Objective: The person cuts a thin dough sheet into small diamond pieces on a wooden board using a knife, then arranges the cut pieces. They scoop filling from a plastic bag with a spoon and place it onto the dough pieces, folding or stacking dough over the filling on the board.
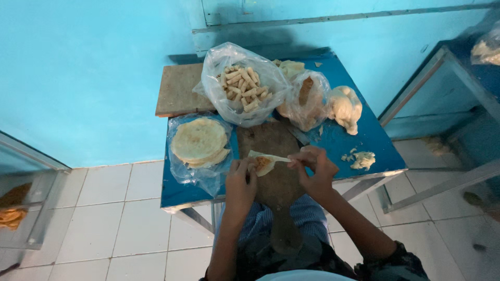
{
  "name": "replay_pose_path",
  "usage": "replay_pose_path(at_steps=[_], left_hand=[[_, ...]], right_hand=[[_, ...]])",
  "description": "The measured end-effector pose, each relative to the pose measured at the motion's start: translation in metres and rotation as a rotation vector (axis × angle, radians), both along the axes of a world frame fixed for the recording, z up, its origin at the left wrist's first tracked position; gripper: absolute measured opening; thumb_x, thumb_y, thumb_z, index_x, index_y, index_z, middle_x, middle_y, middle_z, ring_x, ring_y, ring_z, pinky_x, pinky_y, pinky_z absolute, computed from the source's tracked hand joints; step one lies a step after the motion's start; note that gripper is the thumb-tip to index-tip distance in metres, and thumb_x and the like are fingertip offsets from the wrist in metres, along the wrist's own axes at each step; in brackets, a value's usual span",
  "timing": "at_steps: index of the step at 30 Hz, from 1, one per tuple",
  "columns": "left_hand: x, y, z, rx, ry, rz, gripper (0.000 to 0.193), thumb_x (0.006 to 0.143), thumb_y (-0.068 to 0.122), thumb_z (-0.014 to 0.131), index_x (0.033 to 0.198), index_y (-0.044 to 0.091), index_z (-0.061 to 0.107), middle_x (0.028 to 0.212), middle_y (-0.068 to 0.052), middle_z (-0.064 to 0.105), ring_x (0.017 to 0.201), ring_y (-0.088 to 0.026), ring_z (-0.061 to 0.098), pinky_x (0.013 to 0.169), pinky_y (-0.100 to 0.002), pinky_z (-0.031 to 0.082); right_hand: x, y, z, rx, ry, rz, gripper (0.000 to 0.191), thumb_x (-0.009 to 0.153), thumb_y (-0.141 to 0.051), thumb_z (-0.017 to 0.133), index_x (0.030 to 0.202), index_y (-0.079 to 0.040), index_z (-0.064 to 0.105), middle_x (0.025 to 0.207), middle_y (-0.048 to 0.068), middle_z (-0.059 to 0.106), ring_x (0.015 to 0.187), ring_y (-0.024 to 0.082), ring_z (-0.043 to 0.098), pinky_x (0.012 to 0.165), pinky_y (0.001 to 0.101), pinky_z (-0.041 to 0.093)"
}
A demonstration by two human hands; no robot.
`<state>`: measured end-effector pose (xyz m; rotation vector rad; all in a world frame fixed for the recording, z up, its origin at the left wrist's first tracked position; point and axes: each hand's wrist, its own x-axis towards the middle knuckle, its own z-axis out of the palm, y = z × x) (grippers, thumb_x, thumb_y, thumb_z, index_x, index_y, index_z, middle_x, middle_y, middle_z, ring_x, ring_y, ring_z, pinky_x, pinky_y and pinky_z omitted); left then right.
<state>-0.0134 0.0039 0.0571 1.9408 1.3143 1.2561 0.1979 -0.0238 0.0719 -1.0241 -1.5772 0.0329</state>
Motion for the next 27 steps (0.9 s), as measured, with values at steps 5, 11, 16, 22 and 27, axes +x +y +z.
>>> replay_pose_path(at_steps=[5, 11, 16, 22, 27], left_hand=[[0.001, -0.001, 0.003, 0.096, 0.09, -0.023, 0.037, 0.085, -0.002, 0.064, 0.12, 0.003, 0.073, 0.106, -0.02, 0.061, 0.094, -0.038, 0.066, 0.078, -0.046, 0.055], [0.002, -0.006, 0.009, 0.036, 0.097, -0.016, 0.031, 0.086, -0.002, 0.065, 0.116, 0.002, 0.073, 0.113, -0.022, 0.061, 0.101, -0.039, 0.065, 0.082, -0.047, 0.055], [0.0, -0.003, 0.01, -0.106, 0.025, 0.011, 0.035, 0.091, 0.001, 0.063, 0.126, 0.0, 0.061, 0.117, -0.021, 0.061, 0.099, -0.038, 0.068, 0.08, -0.047, 0.056], [0.004, -0.002, 0.007, 0.015, -0.012, 0.027, 0.042, 0.088, 0.0, 0.066, 0.129, 0.0, 0.056, 0.114, -0.022, 0.062, 0.098, -0.039, 0.068, 0.079, -0.046, 0.056], [0.007, -0.003, 0.006, 0.042, 0.008, 0.045, 0.044, 0.089, -0.002, 0.065, 0.132, 0.0, 0.056, 0.107, -0.022, 0.062, 0.092, -0.039, 0.067, 0.079, -0.046, 0.055]], right_hand=[[0.001, -0.001, -0.004, -0.108, 0.045, -0.062, 0.035, 0.095, 0.001, 0.072, 0.121, 0.003, 0.049, 0.101, 0.015, 0.078, 0.089, 0.02, 0.08, 0.073, 0.031, 0.068], [0.007, 0.002, -0.012, -0.164, 0.14, -0.042, 0.038, 0.095, 0.005, 0.068, 0.125, 0.0, 0.044, 0.102, 0.018, 0.077, 0.091, 0.023, 0.08, 0.075, 0.0343, 0.068], [0.045, 0.022, -0.017, -0.2, 0.438, 0.195, 0.045, 0.097, 0.011, 0.064, 0.13, -0.005, 0.039, 0.098, 0.016, 0.072, 0.087, 0.024, 0.076, 0.077, 0.0374, 0.066], [0.117, 0.066, 0.024, -0.071, 0.384, -0.116, 0.044, 0.1, 0.01, 0.069, 0.13, -0.005, 0.041, 0.098, 0.015, 0.072, 0.085, 0.026, 0.078, 0.074, 0.0364, 0.065], [0.114, 0.103, 0.052, -0.391, 0.09, -0.385, 0.053, 0.096, 0.001, 0.066, 0.143, -0.005, 0.042, 0.116, 0.016, 0.074, 0.093, 0.031, 0.079, 0.07, 0.038, 0.064]])
